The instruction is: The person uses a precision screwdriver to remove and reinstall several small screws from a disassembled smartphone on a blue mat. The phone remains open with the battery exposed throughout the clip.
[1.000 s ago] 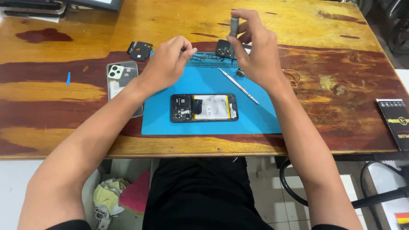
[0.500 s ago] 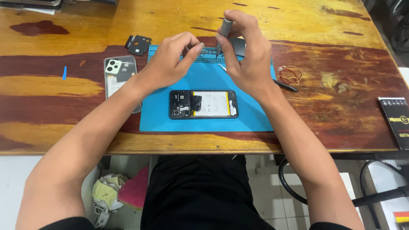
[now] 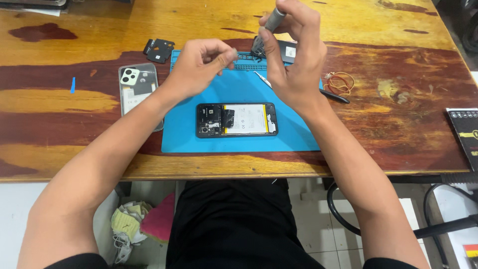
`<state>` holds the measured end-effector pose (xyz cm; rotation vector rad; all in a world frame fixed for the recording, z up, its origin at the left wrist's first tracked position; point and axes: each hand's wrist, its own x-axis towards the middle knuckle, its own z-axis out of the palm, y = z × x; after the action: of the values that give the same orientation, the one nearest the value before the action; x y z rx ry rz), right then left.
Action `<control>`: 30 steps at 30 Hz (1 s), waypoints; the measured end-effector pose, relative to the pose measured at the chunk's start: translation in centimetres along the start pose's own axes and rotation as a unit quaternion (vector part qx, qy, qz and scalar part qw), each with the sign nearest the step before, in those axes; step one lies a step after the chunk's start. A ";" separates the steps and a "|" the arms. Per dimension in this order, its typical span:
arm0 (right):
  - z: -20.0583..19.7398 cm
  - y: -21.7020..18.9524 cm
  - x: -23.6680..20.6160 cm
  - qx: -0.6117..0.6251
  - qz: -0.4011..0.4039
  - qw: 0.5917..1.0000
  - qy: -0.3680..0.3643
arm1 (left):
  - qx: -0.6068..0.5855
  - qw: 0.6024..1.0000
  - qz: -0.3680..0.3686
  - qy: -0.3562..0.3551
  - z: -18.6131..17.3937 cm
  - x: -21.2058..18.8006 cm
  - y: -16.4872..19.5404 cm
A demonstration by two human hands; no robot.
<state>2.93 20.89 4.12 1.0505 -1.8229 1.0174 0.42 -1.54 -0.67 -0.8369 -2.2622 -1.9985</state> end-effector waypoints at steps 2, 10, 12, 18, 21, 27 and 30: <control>0.1 -0.1 0.0 0.021 -0.008 1.000 0.013 | -0.044 0.998 -0.041 0.026 0.2 0.1 -0.2; 0.7 -0.3 -0.3 0.066 -0.013 0.998 0.012 | -0.203 0.967 -0.155 0.023 0.1 0.2 0.1; 0.7 -0.3 -0.4 0.083 -0.014 0.996 0.007 | -0.210 0.966 -0.151 0.022 0.1 0.1 0.2; 0.7 -0.3 -0.5 0.113 -0.013 0.993 0.009 | -0.220 0.961 -0.163 0.028 0.2 0.2 0.3; 0.8 -0.4 -0.5 0.117 -0.004 0.993 0.013 | -0.207 0.966 -0.153 0.026 0.3 0.2 0.5; 0.8 -0.6 -0.4 0.103 -0.005 0.994 0.018 | -0.189 0.970 -0.154 0.026 0.5 0.2 0.8; 0.7 -0.6 -0.4 0.092 -0.008 0.996 0.018 | -0.182 0.970 -0.157 0.025 0.5 0.1 0.9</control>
<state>3.48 20.11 3.66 1.1465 -1.7147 1.2039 0.83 -0.95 0.09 -0.4484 -2.1424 -2.5947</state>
